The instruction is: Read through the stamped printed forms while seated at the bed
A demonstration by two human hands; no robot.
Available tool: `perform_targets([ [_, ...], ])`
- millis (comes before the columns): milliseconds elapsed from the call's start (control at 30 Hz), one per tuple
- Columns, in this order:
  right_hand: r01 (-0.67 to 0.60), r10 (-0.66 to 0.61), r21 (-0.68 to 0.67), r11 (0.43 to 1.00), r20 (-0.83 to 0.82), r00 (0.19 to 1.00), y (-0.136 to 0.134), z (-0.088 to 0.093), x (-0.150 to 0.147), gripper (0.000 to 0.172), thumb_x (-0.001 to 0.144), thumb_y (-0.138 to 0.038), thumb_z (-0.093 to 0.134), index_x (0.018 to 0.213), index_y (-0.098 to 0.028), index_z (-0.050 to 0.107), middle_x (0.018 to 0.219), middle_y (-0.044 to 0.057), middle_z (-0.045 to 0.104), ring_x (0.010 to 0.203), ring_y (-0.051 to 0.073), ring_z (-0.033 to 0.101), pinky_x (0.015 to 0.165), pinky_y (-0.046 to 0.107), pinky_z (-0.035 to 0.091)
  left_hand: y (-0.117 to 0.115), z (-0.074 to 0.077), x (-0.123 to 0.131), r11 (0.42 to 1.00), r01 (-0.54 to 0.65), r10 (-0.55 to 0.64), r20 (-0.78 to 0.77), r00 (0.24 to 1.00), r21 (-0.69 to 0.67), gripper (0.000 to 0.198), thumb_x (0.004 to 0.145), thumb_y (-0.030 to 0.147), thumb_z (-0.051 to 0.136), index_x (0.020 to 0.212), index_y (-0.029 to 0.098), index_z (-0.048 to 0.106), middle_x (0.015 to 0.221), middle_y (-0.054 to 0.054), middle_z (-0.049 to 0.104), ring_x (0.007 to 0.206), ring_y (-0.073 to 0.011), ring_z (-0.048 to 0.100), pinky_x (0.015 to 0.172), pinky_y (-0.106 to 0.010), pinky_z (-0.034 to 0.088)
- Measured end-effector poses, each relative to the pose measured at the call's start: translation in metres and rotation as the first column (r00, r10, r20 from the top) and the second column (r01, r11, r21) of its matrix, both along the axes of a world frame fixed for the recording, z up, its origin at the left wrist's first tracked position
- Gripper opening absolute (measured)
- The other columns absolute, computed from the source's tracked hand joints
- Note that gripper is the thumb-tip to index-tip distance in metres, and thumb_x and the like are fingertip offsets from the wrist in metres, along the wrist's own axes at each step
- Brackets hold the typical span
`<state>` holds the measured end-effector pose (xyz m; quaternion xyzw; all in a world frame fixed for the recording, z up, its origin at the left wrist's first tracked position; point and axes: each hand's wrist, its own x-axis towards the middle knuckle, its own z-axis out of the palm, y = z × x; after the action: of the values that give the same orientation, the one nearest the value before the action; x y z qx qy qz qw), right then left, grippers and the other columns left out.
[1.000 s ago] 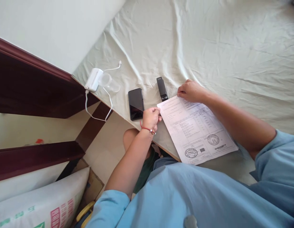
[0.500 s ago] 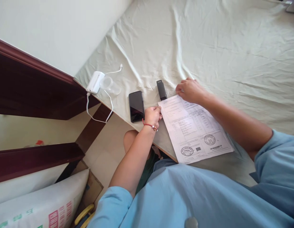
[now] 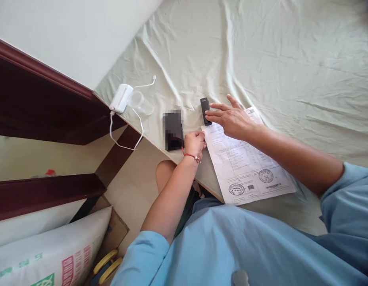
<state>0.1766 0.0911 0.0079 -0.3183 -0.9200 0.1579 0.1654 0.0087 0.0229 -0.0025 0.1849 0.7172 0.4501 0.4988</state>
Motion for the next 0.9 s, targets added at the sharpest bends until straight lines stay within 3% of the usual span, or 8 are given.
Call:
perform_targets([
  [233,0.08,-0.08,-0.017,0.997,-0.026,0.996,-0.004,-0.001,-0.006,0.068,0.093,0.002,0.043,0.144,-0.033,0.072,0.154,0.0,0.069,0.156,0.029,0.049,0.133,0.071,0.016,-0.004,-0.002,0.004,0.999,0.036,-0.034,-0.07,0.997,0.022,0.033,0.09,0.008,0.062,0.059,0.016,0.057,0.045,0.006,0.04,0.036,-0.005,0.035,0.038,-0.019,0.021],
  [400,0.244,-0.246,-0.029,0.969,-0.126,0.961,-0.012,-0.001,0.019,0.046,0.105,-0.023,0.048,0.146,-0.027,0.069,0.16,0.01,0.062,0.148,0.035,0.054,0.122,0.063,0.042,-0.033,-0.019,-0.006,0.982,0.142,-0.12,-0.174,0.977,0.122,0.023,0.088,0.022,0.069,0.067,0.017,0.062,0.05,0.005,0.046,0.044,-0.0079,0.041,0.044,-0.02,0.027],
  [467,0.371,-0.371,-0.033,0.928,-0.15,0.916,-0.02,-0.001,0.039,0.046,0.106,-0.031,0.048,0.148,-0.025,0.065,0.158,0.013,0.063,0.143,0.038,0.057,0.116,0.063,0.048,-0.05,-0.026,-0.014,0.967,0.179,-0.131,-0.251,0.959,0.179,0.022,0.091,0.031,0.069,0.073,0.018,0.064,0.052,0.005,0.049,0.046,-0.0094,0.044,0.047,-0.021,0.03],
  [600,0.608,-0.621,-0.14,0.782,-0.078,0.78,-0.037,-0.003,0.074,0.051,0.105,-0.045,0.051,0.151,-0.024,0.06,0.14,0.016,0.072,0.129,0.039,0.065,0.105,0.061,0.055,-0.077,-0.031,-0.025,0.956,0.211,-0.107,-0.431,0.896,0.202,0.025,0.098,0.039,0.059,0.083,0.021,0.065,0.052,0.006,0.05,0.049,-0.0116,0.049,0.054,-0.023,0.037],
  [767,0.646,-0.677,-0.309,0.698,0.006,0.736,-0.048,-0.012,0.085,0.046,0.101,-0.044,0.056,0.139,-0.022,0.068,0.116,0.015,0.081,0.109,0.036,0.072,0.099,0.055,0.056,-0.086,-0.031,-0.026,0.955,0.211,-0.065,-0.55,0.833,0.207,0.026,0.1,0.041,0.053,0.09,0.021,0.066,0.049,0.007,0.05,0.048,-0.0134,0.05,0.061,-0.027,0.042],
  [900,0.618,-0.691,-0.429,0.659,-0.02,0.722,-0.052,-0.014,0.09,0.033,0.097,-0.044,0.06,0.116,-0.025,0.079,0.093,0.008,0.08,0.083,0.028,0.071,0.081,0.046,0.056,-0.085,-0.035,-0.026,0.952,0.221,-0.057,-0.59,0.805,0.21,0.025,0.1,0.04,0.052,0.089,0.022,0.066,0.049,0.006,0.052,0.049,-0.0144,0.051,0.063,-0.029,0.043],
])
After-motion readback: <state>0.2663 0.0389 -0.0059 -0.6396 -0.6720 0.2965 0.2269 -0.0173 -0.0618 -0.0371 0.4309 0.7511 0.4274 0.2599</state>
